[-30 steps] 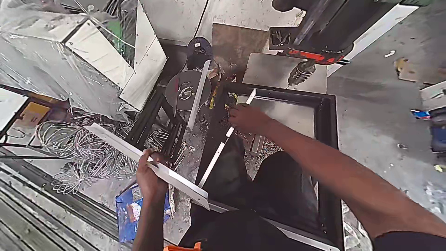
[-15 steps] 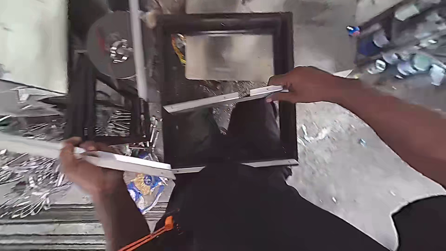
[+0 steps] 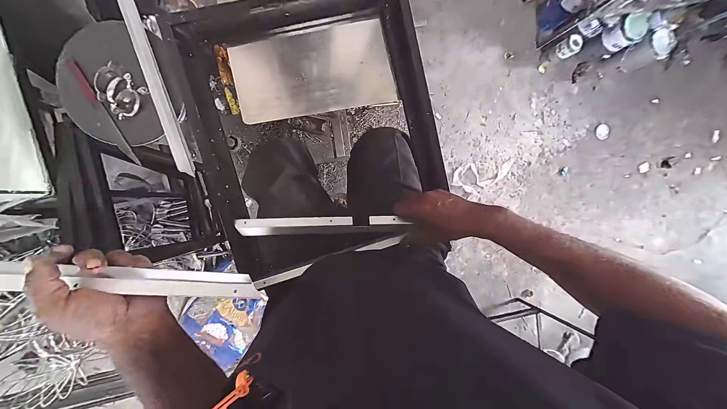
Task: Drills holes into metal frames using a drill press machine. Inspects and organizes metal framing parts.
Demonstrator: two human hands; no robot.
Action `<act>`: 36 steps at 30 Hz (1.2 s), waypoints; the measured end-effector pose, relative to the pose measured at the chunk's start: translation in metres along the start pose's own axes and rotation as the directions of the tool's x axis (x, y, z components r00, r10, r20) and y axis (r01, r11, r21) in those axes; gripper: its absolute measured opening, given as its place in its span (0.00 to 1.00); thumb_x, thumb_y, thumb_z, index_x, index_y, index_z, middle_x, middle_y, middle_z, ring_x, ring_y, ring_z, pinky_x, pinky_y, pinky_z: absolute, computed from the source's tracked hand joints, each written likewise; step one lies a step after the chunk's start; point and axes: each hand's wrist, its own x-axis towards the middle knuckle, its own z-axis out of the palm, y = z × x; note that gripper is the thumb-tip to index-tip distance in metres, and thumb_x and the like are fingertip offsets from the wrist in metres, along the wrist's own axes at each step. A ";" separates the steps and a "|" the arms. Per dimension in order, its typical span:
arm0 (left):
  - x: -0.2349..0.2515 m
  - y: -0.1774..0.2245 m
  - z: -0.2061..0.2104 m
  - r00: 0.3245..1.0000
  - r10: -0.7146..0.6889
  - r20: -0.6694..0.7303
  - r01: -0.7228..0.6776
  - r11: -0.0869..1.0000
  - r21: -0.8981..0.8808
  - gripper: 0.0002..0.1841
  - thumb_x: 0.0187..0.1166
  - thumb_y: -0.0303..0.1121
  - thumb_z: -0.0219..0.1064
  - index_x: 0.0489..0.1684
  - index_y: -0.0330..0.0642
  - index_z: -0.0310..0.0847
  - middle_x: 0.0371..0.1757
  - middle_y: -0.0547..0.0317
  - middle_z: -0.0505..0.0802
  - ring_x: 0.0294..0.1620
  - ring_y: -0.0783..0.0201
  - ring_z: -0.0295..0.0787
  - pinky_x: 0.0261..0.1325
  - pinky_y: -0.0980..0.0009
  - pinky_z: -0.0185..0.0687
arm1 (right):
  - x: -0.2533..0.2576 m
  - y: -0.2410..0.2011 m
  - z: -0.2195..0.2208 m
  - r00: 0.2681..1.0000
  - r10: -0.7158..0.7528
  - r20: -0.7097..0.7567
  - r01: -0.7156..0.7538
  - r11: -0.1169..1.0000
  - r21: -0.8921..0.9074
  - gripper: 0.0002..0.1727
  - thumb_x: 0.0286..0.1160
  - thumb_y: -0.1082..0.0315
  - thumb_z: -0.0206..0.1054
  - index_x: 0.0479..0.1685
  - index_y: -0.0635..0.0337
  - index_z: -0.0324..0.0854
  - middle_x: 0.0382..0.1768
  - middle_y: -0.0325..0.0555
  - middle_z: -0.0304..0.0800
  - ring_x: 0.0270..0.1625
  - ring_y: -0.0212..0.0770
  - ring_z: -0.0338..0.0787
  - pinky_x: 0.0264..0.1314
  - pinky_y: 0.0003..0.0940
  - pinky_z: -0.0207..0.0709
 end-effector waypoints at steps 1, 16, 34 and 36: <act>-0.002 0.000 0.001 1.000 0.013 0.002 -0.013 1.000 0.005 0.18 0.94 0.39 0.38 0.42 0.49 0.76 0.22 0.67 0.81 0.18 0.71 0.79 0.24 0.74 0.83 | 0.000 0.000 -0.002 0.999 -0.034 -0.014 0.034 0.999 -0.015 0.23 0.62 0.41 0.77 0.39 0.50 0.83 0.29 0.40 0.86 0.33 0.45 0.89 0.32 0.52 0.81; -0.013 0.004 0.012 0.994 0.021 -0.107 -0.025 0.999 -0.036 0.24 0.96 0.45 0.31 0.40 0.52 0.75 0.17 0.71 0.80 0.17 0.74 0.80 0.25 0.75 0.84 | -0.044 0.023 -0.062 0.954 0.128 -0.271 -0.099 0.988 0.118 0.24 0.65 0.53 0.68 0.55 0.61 0.80 0.26 0.52 0.84 0.25 0.53 0.86 0.25 0.57 0.77; -0.059 -0.081 0.126 0.996 -0.039 0.079 0.045 0.996 -0.079 0.27 0.81 0.49 0.66 0.61 0.29 0.76 0.45 0.57 0.90 0.48 0.72 0.87 0.56 0.72 0.86 | 0.110 -0.144 -0.077 0.795 -0.022 -0.607 0.150 0.976 0.161 0.37 0.70 0.46 0.73 0.71 0.69 0.79 0.51 0.63 0.92 0.48 0.55 0.93 0.51 0.58 0.86; -0.063 -0.070 0.133 0.995 -0.049 0.085 0.053 0.997 -0.053 0.37 0.78 0.55 0.64 0.69 0.25 0.68 0.51 0.56 0.88 0.51 0.76 0.86 0.59 0.74 0.85 | 0.126 -0.166 -0.071 0.794 -0.131 -0.594 0.245 0.963 0.115 0.42 0.67 0.43 0.75 0.72 0.71 0.77 0.65 0.70 0.84 0.64 0.65 0.88 0.64 0.62 0.82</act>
